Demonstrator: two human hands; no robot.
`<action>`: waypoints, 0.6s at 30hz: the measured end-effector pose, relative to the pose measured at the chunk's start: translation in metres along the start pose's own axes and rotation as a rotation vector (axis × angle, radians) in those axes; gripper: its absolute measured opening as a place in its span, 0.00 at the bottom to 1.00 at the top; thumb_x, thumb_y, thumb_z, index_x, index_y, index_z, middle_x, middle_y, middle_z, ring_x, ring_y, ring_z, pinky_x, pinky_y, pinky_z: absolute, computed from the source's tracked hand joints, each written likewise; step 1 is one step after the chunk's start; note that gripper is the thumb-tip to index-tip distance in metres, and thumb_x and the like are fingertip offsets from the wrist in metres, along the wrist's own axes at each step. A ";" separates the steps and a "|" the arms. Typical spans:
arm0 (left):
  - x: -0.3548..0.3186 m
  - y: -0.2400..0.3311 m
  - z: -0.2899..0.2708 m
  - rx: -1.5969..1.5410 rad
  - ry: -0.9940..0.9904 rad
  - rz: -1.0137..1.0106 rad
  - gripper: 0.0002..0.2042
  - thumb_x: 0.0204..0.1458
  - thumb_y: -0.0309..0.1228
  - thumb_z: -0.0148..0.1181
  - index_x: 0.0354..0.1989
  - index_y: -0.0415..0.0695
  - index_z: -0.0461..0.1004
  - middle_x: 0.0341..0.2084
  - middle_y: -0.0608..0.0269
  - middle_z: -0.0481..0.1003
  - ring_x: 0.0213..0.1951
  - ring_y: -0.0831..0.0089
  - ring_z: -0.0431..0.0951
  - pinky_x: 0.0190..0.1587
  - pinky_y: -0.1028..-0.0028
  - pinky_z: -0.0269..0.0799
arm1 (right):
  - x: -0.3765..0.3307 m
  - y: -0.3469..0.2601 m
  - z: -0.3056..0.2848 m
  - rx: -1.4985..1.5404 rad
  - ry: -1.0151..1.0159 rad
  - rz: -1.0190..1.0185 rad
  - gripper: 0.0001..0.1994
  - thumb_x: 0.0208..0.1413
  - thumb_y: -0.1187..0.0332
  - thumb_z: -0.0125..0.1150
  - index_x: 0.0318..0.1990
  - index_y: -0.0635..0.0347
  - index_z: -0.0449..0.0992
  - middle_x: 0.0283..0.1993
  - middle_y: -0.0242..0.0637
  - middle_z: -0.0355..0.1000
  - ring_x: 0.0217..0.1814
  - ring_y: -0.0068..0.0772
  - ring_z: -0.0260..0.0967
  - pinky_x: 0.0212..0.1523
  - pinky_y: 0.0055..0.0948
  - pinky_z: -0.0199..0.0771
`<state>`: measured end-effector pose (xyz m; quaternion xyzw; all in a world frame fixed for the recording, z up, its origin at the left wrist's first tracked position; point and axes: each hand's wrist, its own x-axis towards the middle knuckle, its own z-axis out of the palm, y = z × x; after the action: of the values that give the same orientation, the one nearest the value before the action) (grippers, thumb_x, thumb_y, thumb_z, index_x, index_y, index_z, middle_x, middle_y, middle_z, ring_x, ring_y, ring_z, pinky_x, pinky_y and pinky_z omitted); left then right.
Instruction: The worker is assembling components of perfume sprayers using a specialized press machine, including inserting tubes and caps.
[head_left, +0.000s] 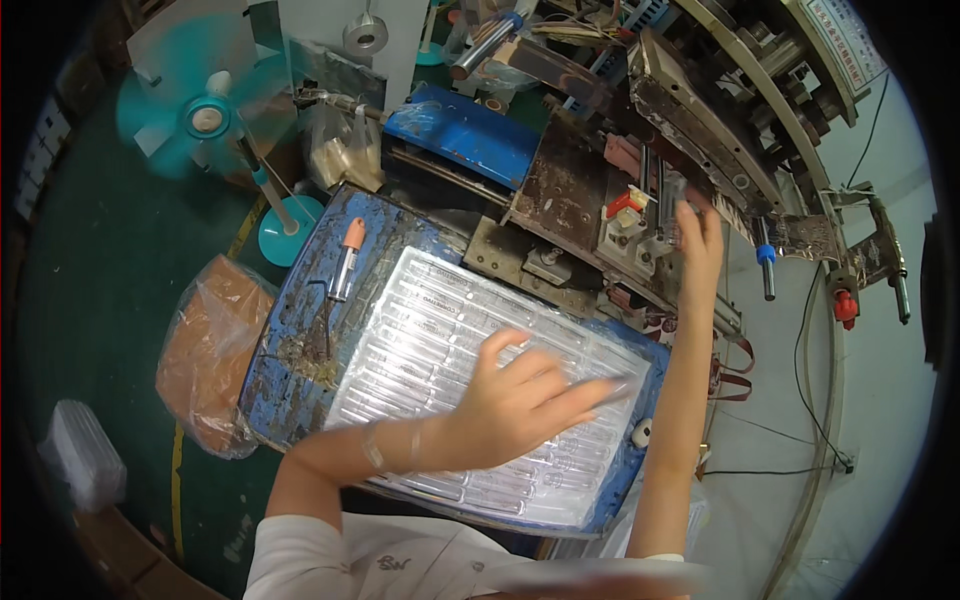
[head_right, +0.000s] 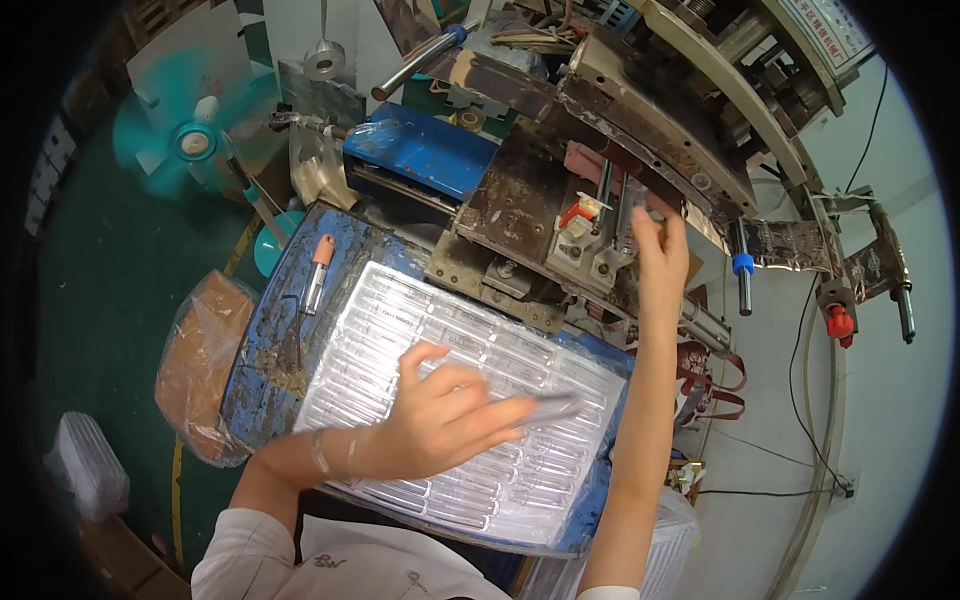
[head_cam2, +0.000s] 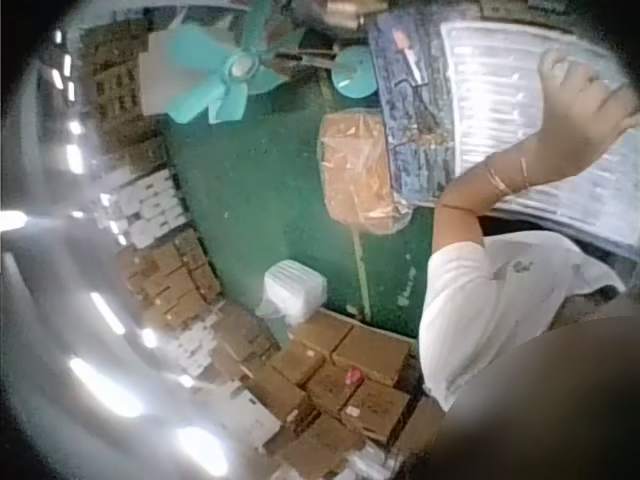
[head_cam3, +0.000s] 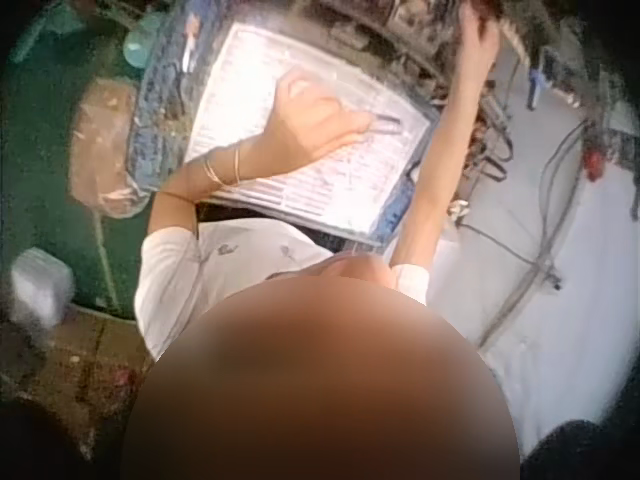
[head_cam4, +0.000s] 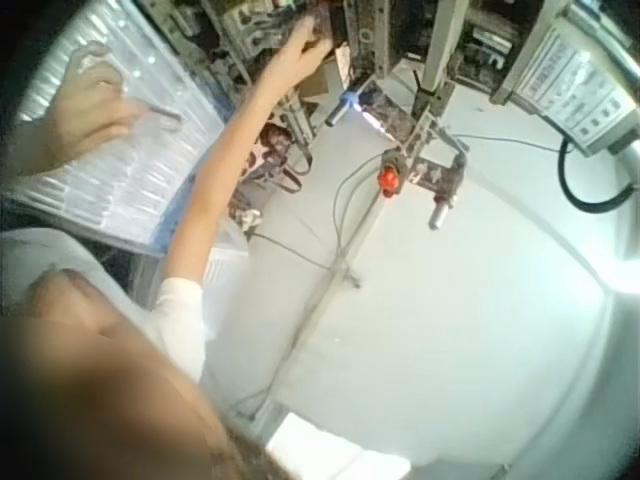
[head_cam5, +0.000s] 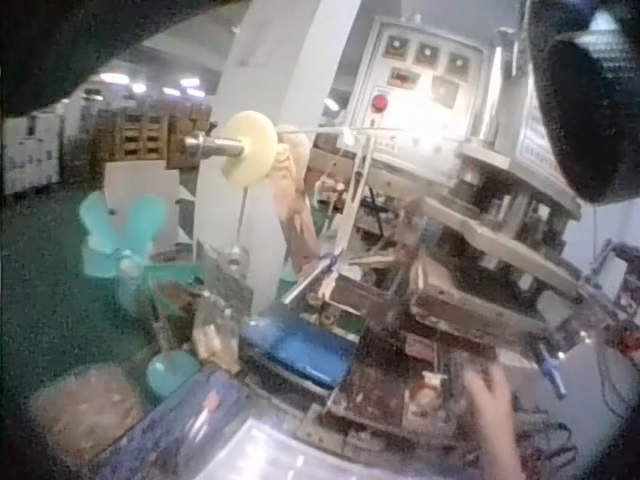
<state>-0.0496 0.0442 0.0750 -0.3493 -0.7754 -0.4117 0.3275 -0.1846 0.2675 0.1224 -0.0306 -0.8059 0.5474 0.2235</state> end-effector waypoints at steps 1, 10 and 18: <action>-0.019 0.000 -0.011 -0.048 -0.113 -0.075 0.15 0.41 0.34 0.59 0.39 0.46 0.72 0.18 0.75 0.63 0.29 0.79 0.66 0.44 0.64 0.55 | 0.007 0.002 0.008 -0.142 -0.009 -0.038 0.19 0.51 0.57 0.53 0.44 0.62 0.68 0.35 0.32 0.67 0.33 0.22 0.61 0.37 0.20 0.61; -0.105 0.007 -0.030 -0.254 -0.261 -0.478 0.13 0.41 0.36 0.62 0.32 0.41 0.71 0.17 0.64 0.70 0.21 0.69 0.69 0.37 0.72 0.63 | 0.018 0.018 0.024 -0.073 0.048 -0.098 0.20 0.52 0.58 0.50 0.44 0.67 0.69 0.43 0.38 0.66 0.45 0.28 0.61 0.50 0.23 0.55; -0.113 0.003 -0.023 -0.342 -0.251 -0.481 0.13 0.42 0.37 0.62 0.30 0.41 0.71 0.16 0.64 0.69 0.20 0.69 0.69 0.35 0.72 0.63 | 0.019 0.022 0.033 0.189 0.081 -0.079 0.19 0.52 0.60 0.48 0.46 0.66 0.67 0.46 0.37 0.64 0.49 0.29 0.58 0.54 0.25 0.51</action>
<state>0.0192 -0.0057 -0.0036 -0.2540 -0.7897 -0.5553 0.0593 -0.2187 0.2536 0.0986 0.0002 -0.7416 0.6100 0.2793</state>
